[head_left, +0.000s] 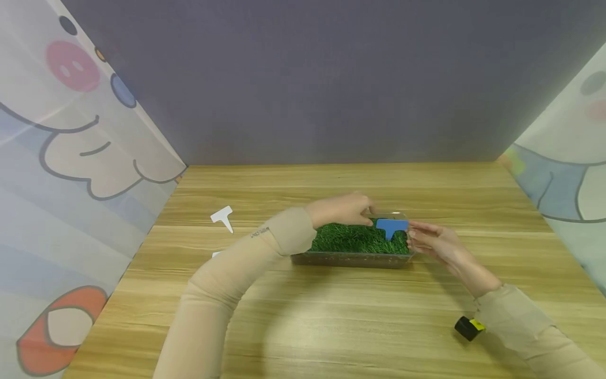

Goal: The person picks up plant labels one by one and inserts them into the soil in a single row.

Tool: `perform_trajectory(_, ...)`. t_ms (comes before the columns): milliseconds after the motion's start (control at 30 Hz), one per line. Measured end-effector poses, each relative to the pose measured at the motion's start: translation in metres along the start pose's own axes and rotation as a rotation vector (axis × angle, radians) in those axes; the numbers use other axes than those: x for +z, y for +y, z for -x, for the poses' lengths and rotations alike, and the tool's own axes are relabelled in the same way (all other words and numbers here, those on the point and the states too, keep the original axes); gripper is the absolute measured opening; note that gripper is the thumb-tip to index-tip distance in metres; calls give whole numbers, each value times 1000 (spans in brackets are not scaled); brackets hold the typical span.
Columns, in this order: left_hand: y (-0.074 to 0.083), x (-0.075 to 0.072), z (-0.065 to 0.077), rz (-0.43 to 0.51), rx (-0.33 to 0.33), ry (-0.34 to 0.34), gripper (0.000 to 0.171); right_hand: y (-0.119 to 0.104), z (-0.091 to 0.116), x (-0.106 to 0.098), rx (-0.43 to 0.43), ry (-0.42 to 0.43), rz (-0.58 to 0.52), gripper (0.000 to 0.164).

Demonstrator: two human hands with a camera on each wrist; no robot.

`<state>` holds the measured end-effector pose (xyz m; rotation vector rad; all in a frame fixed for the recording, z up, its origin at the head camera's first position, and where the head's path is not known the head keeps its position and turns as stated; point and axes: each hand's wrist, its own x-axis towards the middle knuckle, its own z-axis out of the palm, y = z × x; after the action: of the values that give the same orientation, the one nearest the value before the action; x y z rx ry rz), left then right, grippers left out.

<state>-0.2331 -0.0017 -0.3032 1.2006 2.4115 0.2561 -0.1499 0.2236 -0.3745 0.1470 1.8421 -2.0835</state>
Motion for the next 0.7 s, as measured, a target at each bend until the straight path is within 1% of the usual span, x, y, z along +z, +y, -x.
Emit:
perform_trajectory(200,-11,-3,15,-17,-10,37,37,-3,2,1,14,9,20,55)
perform_trajectory(300,-15,-4,23,-23,-8,54,36,-3,2,1,18,8,30,63)
perform_trajectory(533,-27,-4,42,-17,-8,98,36,-3,2,0,21,10,30,63)
perform_trajectory(700,-34,-5,57,19,-41,120,36,-3,2,1,21,11,37,64)
